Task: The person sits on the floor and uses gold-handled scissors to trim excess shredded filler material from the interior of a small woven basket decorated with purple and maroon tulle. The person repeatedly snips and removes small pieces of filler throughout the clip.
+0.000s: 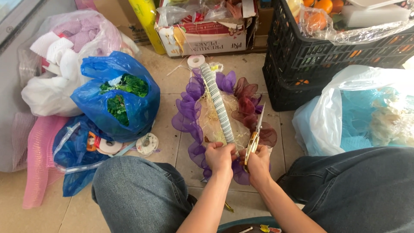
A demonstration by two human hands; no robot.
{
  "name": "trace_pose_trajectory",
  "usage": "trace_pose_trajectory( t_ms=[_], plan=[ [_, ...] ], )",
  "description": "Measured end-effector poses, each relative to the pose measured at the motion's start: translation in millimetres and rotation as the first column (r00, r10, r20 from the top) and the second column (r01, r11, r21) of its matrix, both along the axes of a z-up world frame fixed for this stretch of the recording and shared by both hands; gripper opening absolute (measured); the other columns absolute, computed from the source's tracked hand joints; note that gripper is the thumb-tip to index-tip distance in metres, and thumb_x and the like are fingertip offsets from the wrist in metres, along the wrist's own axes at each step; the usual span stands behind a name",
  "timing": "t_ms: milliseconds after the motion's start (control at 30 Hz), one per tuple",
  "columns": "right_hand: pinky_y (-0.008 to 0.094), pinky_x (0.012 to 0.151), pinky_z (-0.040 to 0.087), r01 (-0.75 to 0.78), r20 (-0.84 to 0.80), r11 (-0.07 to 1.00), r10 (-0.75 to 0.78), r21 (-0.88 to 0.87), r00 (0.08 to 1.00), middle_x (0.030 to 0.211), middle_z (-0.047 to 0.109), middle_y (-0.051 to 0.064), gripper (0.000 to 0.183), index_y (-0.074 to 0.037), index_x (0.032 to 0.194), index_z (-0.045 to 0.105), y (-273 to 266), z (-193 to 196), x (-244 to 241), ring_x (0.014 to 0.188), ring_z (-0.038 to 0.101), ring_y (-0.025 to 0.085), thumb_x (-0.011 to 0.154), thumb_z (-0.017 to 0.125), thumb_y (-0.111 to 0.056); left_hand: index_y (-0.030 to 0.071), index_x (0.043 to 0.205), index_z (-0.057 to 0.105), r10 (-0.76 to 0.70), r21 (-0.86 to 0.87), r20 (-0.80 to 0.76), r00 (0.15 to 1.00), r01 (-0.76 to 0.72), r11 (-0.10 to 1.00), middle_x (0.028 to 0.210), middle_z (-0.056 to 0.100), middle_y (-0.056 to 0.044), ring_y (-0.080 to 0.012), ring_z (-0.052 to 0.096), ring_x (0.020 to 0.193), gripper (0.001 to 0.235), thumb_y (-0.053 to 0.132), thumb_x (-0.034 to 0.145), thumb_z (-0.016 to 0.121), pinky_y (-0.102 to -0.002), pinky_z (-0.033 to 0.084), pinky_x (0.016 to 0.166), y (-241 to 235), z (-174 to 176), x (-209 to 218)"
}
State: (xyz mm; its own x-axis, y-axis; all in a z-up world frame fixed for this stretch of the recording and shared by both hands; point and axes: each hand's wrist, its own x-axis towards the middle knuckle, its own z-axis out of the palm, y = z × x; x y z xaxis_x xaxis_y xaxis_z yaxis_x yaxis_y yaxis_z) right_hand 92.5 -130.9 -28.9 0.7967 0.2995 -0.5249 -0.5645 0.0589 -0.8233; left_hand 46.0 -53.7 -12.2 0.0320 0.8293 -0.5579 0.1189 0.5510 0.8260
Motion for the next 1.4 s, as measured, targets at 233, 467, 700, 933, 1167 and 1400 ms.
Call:
trace_pose_trajectory(
  t_ms=[233,467,700,933,1167,1400],
  plan=[
    [0.035,0.048,0.054,-0.014,0.036,1.0,0.015,-0.028,0.999,0.078,0.057,0.014,0.063,0.01,0.123,0.048,-3.0,-3.4,4.6,0.062,0.061,0.023,0.07,0.081,0.007,-0.004,0.107,0.062,0.103,-0.084,0.093,0.99,-0.095,0.992,0.07,0.068,-0.019,-0.0267,0.075,0.062,0.051,-0.004,0.061,0.082,-0.035,0.066,0.064,1.4,-15.6,5.6],
    [0.035,0.048,0.053,-0.047,0.06,0.997,0.051,-0.057,0.997,0.078,0.057,0.014,0.065,0.011,0.126,0.049,-8.7,6.8,-0.6,0.063,0.061,0.024,0.071,0.084,0.006,0.005,0.115,0.068,-0.076,-0.007,-0.101,0.992,0.076,0.997,0.072,0.075,-0.013,-0.021,0.075,0.057,0.055,0.008,0.065,0.089,-0.031,0.063,0.057,-2.2,-1.9,-0.5],
    [0.036,0.046,0.049,-0.02,0.109,0.994,0.032,-0.107,0.994,0.075,0.057,0.015,0.061,0.011,0.122,0.054,-8.4,22.7,2.7,0.06,0.06,0.024,0.071,0.087,0.002,0.0,0.111,0.062,0.042,-0.028,0.157,0.987,-0.038,0.999,0.071,0.07,-0.013,-0.0185,0.07,0.057,0.051,0.001,0.067,0.088,-0.027,0.058,0.061,-1.8,-28.4,3.4],
    [0.041,0.059,0.054,-0.065,0.358,0.967,0.153,-0.247,0.921,0.094,0.067,0.023,0.067,0.009,0.131,0.052,-20.2,85.8,31.2,0.077,0.066,0.032,0.082,0.093,-0.014,0.004,0.106,0.052,0.04,-0.078,0.456,0.889,-0.006,0.997,0.071,0.056,-0.005,-0.0187,0.067,0.06,0.047,-0.007,0.075,0.086,-0.026,0.055,0.065,-0.5,-41.8,-8.1],
    [0.042,0.08,0.056,-0.305,0.455,0.874,0.462,-0.378,0.761,0.1,0.072,0.02,0.082,0.005,0.132,0.059,36.7,97.1,25.5,0.092,0.067,0.027,0.071,0.101,-0.031,0.012,0.096,0.052,0.169,-0.127,0.466,0.869,-0.123,0.984,0.065,0.05,-0.004,-0.0207,0.062,0.046,0.045,-0.011,0.069,0.08,-0.026,0.053,0.054,-3.1,-76.6,5.7],
    [0.035,0.07,0.054,-0.351,0.471,0.869,0.486,-0.348,0.736,0.089,0.07,0.017,0.074,0.002,0.128,0.058,45.2,76.9,36.9,0.079,0.063,0.023,0.074,0.099,-0.026,0.014,0.087,0.051,0.268,-0.075,0.419,0.867,-0.261,0.963,0.057,0.044,-0.004,-0.0188,0.055,0.04,0.045,-0.015,0.063,0.074,-0.028,0.041,0.047,-6.2,-87.3,-5.7]
  ],
)
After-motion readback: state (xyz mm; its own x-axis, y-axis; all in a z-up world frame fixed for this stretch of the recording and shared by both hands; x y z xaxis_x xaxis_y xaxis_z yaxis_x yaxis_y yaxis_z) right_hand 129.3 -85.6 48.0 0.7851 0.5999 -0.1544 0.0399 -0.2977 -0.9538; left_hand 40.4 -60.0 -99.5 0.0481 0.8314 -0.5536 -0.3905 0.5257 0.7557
